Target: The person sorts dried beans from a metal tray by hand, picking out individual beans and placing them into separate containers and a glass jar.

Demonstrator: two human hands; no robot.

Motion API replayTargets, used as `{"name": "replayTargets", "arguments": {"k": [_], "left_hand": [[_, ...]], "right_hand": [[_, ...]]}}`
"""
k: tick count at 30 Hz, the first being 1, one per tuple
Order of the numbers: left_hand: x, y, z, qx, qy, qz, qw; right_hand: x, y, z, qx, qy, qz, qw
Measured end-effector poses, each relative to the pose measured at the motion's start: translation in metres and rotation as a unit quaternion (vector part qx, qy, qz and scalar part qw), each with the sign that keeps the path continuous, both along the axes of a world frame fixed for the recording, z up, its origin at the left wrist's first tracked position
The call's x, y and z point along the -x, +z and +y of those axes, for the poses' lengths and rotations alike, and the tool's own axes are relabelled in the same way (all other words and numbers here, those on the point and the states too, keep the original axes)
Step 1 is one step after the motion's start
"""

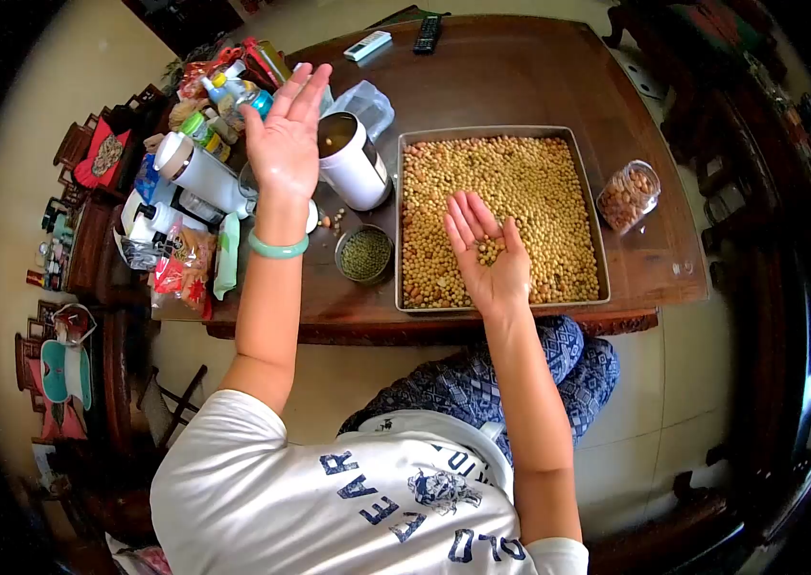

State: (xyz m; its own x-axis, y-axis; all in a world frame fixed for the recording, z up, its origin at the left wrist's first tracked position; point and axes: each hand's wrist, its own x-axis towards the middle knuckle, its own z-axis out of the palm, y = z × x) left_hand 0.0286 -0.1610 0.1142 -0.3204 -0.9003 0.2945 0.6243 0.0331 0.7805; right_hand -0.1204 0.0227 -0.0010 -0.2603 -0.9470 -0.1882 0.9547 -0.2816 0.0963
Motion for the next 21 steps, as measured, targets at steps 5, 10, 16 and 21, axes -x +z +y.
{"name": "replayTargets", "arguments": {"k": [5, 10, 16, 21], "left_hand": [[0.009, -0.012, 0.051, 0.119, 0.005, -0.054, 0.991], [0.032, -0.049, 0.122, 0.335, -0.047, -0.363, 0.868], [0.043, -0.075, 0.129, 0.375, -0.029, -0.456, 0.807], [0.046, -0.078, 0.125, 0.406, -0.008, -0.49, 0.771]], "right_hand": [[-0.001, 0.004, -0.001, -0.032, -0.006, 0.027, 0.999], [0.0, 0.002, -0.002, -0.034, 0.0, 0.064, 0.997], [0.0, -0.002, 0.0, 0.037, 0.02, 0.081, 0.996], [0.001, -0.007, -0.001, 0.017, 0.017, 0.107, 0.994]]}}
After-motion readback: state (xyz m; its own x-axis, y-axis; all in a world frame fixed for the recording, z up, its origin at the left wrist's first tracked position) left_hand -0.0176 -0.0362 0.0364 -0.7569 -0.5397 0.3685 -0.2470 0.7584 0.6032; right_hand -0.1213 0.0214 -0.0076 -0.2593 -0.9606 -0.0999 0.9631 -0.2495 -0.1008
